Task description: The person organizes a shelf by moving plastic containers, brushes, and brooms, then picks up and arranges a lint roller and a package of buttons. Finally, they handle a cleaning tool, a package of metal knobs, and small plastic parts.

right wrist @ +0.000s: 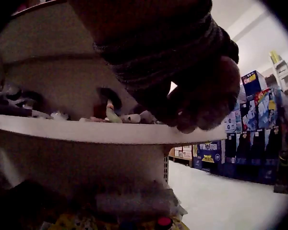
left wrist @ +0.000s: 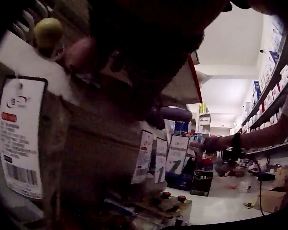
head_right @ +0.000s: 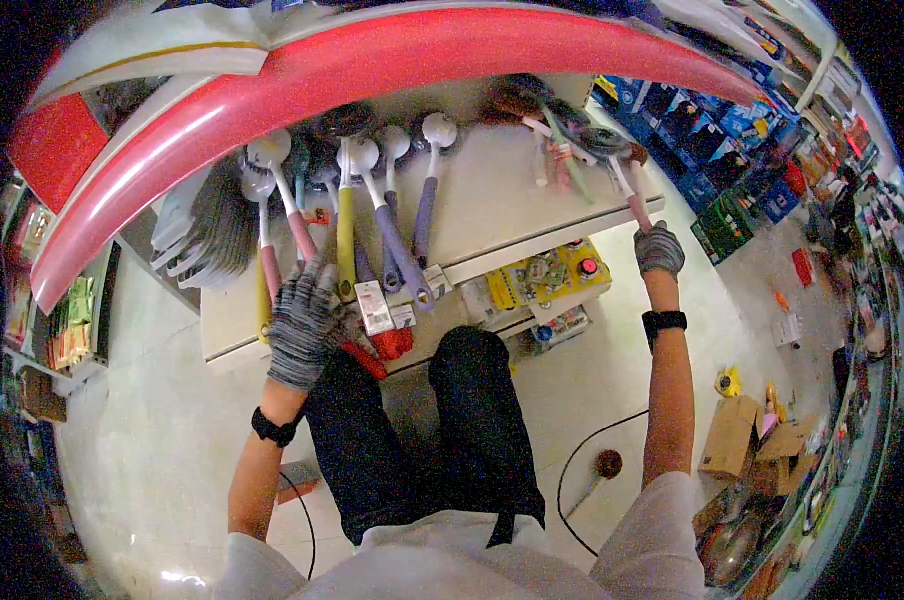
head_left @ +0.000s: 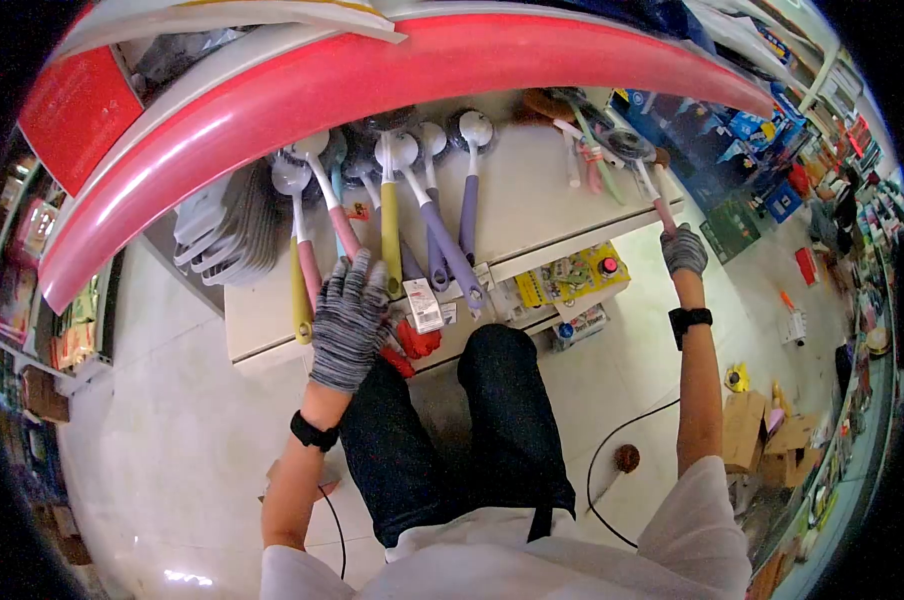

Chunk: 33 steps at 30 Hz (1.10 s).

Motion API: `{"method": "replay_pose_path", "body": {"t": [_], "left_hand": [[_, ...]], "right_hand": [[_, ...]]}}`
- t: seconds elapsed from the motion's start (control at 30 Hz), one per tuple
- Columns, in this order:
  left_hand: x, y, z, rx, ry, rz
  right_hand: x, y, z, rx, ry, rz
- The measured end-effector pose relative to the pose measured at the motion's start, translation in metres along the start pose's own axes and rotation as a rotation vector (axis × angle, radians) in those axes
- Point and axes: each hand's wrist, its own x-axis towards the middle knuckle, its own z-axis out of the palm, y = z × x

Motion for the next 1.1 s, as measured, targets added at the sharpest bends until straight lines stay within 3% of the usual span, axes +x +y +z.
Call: {"method": "replay_pose_path", "body": {"t": [0.07,0.23,0.27,0.3,0.33,0.37,0.4,0.47,0.53,0.6,0.67,0.77,0.87,0.97,1.1], "left_hand": [[-0.002,-0.006,-0.004,-0.008,0.009,-0.105],[-0.005,-0.036,-0.001,0.122,0.055,-0.023],[-0.002,-0.036,-0.001,0.062,0.044,-0.117],[0.001,-0.034,-0.001,0.002,0.033,-0.209],[0.003,-0.034,-0.003,-0.058,0.021,-0.299],[0.007,-0.033,-0.010,0.049,-0.029,-0.182],[0.008,-0.032,-0.014,0.064,-0.043,-0.170],[0.011,-0.027,-0.017,0.092,-0.069,-0.143],[0.010,-0.029,-0.010,0.126,-0.042,-0.112],[0.011,-0.027,-0.011,0.123,-0.014,-0.101],[0.011,-0.019,-0.018,0.085,0.020,-0.113],[0.008,-0.020,-0.021,0.067,0.032,-0.090],[0.001,-0.025,-0.013,0.094,0.030,-0.061],[-0.001,-0.024,-0.007,0.063,0.073,-0.041],[0.000,-0.020,-0.008,0.059,0.111,-0.011]], "right_hand": [[-0.006,-0.002,-0.009,0.013,0.045,-0.028],[-0.034,-0.016,-0.042,0.202,0.190,-0.078],[-0.038,-0.021,-0.048,0.241,0.201,-0.083],[-0.034,-0.020,-0.034,0.277,0.378,-0.182],[-0.030,-0.024,-0.023,0.302,0.384,-0.226],[-0.040,-0.037,-0.032,0.343,0.370,-0.280],[-0.055,-0.058,-0.041,0.383,0.356,-0.332],[-0.069,-0.091,-0.042,0.655,0.138,-0.528],[-0.096,-0.136,-0.064,0.803,0.076,-0.648],[-0.103,-0.174,-0.064,0.681,-0.112,-0.618],[-0.127,-0.199,-0.073,0.717,0.101,-0.828],[-0.141,-0.232,-0.067,0.692,0.048,-0.870],[-0.164,-0.249,-0.086,0.812,-0.174,-0.746],[-0.177,-0.267,-0.072,0.626,0.083,-0.721],[-0.166,-0.259,-0.108,0.526,-0.181,-0.739]]}}
